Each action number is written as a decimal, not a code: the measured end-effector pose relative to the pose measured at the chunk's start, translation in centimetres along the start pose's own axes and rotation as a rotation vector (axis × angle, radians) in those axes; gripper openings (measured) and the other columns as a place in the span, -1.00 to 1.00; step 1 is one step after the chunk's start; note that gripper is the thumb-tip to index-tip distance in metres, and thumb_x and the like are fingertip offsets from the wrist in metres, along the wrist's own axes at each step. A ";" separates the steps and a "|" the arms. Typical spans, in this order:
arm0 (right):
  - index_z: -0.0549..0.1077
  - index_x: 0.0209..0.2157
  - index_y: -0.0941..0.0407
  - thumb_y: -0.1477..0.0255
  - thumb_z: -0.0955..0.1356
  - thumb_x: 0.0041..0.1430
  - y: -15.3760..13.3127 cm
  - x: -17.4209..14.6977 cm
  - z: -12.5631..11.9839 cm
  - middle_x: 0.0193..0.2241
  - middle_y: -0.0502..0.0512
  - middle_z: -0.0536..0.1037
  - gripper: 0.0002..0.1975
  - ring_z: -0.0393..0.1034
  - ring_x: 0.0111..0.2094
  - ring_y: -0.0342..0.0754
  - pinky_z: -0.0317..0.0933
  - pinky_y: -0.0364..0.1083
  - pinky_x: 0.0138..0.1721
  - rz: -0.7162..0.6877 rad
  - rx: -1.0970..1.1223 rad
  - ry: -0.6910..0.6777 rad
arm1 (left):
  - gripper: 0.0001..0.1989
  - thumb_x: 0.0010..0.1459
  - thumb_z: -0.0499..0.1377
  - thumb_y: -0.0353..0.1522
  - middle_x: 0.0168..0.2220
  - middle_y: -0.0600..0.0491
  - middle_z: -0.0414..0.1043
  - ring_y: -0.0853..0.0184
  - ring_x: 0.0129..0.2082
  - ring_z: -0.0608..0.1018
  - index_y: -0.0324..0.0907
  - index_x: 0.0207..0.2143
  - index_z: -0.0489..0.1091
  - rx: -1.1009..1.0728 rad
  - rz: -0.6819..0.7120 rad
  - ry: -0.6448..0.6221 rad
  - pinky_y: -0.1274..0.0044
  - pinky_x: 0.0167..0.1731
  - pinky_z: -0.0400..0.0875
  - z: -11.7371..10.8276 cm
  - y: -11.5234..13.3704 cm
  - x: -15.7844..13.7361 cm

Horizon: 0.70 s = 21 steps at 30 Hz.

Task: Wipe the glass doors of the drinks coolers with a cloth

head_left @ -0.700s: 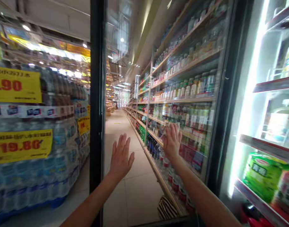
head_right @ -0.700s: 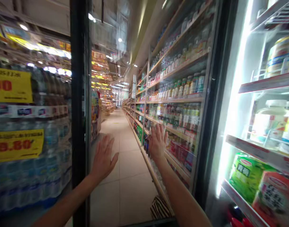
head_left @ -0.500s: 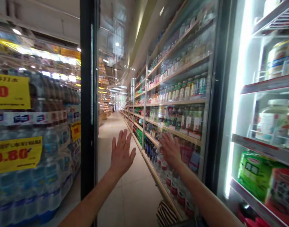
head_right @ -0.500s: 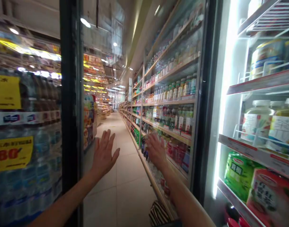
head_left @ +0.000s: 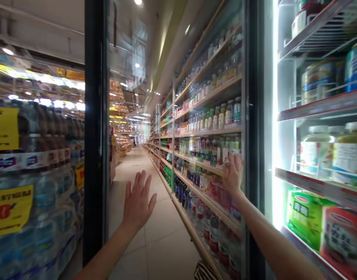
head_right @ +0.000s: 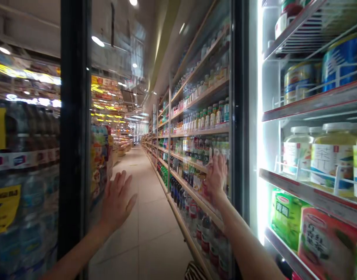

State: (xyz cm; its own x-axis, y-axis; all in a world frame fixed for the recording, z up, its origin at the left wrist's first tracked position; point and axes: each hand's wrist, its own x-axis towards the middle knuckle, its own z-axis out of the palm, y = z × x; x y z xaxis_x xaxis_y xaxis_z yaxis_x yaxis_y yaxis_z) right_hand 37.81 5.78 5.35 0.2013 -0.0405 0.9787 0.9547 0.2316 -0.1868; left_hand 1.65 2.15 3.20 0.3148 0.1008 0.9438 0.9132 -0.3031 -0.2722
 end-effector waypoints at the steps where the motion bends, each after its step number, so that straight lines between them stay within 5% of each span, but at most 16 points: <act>1: 0.19 0.15 0.20 0.41 0.12 0.19 0.6 1.1 0.3 0.18 0.33 0.15 -0.51 -0.07 0.24 0.12 -0.02 0.25 0.14 0.104 -0.008 0.076 | -0.47 0.17 -0.02 -0.33 0.23 -0.23 0.01 0.13 0.28 -0.04 -0.27 0.19 0.02 0.001 0.016 0.002 0.19 0.19 -0.11 -0.1 -0.3 0.2; 4: 0.16 0.17 0.21 0.43 0.11 0.18 -0.2 3.2 1.0 0.18 0.33 0.15 -0.49 -0.09 0.25 0.12 -0.05 0.26 0.15 0.105 0.020 0.125 | -0.51 0.18 -0.02 -0.33 0.23 -0.22 0.02 0.13 0.28 -0.05 -0.25 0.16 0.08 0.002 0.018 0.044 0.18 0.20 -0.13 -0.4 -1.2 2.2; 10: 0.22 0.13 0.06 0.47 0.16 0.17 -5.4 3.1 1.0 0.16 0.14 0.22 -0.54 -0.08 0.25 0.00 -0.04 0.13 0.19 -0.531 0.115 -0.177 | -0.46 0.20 -0.07 -0.25 0.25 -0.21 -0.05 0.11 0.28 -0.06 -0.26 0.20 0.02 0.006 -0.095 0.161 0.15 0.20 -0.17 -0.6 -3.1 9.4; 12: 0.24 0.12 0.08 0.46 0.16 0.17 -4.4 4.9 1.3 0.15 0.17 0.24 -0.55 -0.05 0.25 0.02 -0.02 0.15 0.18 -0.443 0.081 -0.098 | -0.45 0.21 -0.09 -0.24 0.25 -0.21 -0.05 0.12 0.28 -0.06 -0.27 0.21 0.00 0.021 -0.116 0.182 0.15 0.20 -0.17 -0.5 -3.5 10.7; 16: 0.26 0.09 0.23 0.46 0.11 0.17 -2.9 9.7 2.4 0.11 0.34 0.27 -0.54 0.02 0.21 0.12 0.02 0.25 0.12 0.007 0.046 0.252 | -0.45 0.23 -0.11 -0.26 0.25 -0.21 -0.04 0.14 0.28 -0.06 -0.29 0.22 -0.03 0.063 -0.125 0.196 0.17 0.20 -0.17 -0.2 -3.7 11.0; 18: 0.26 0.09 0.24 0.45 0.11 0.16 -4.6 10.3 2.8 0.11 0.34 0.26 -0.53 0.02 0.21 0.12 0.02 0.23 0.13 -0.046 0.056 0.223 | -0.45 0.23 -0.11 -0.26 0.25 -0.21 -0.05 0.14 0.28 -0.07 -0.30 0.22 -0.02 0.073 -0.133 0.197 0.18 0.20 -0.17 -0.1 -3.7 10.7; 21: 0.26 0.10 0.14 0.47 0.15 0.16 -8.3 9.0 2.7 0.15 0.19 0.24 -0.55 -0.05 0.24 0.04 0.00 0.13 0.17 -0.445 0.086 -0.019 | -0.46 0.23 -0.11 -0.25 0.25 -0.19 -0.04 0.15 0.28 -0.06 -0.29 0.22 0.00 0.074 -0.143 0.189 0.18 0.21 -0.17 -0.1 -3.6 10.6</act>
State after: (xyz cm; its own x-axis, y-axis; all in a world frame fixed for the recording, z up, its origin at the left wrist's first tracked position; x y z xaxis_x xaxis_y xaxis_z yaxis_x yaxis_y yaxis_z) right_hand 31.09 6.13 15.95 -0.2298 -0.1366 0.9636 0.9255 0.2756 0.2597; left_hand 1.67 4.24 14.17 0.1338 -0.0434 0.9901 0.9637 -0.2274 -0.1402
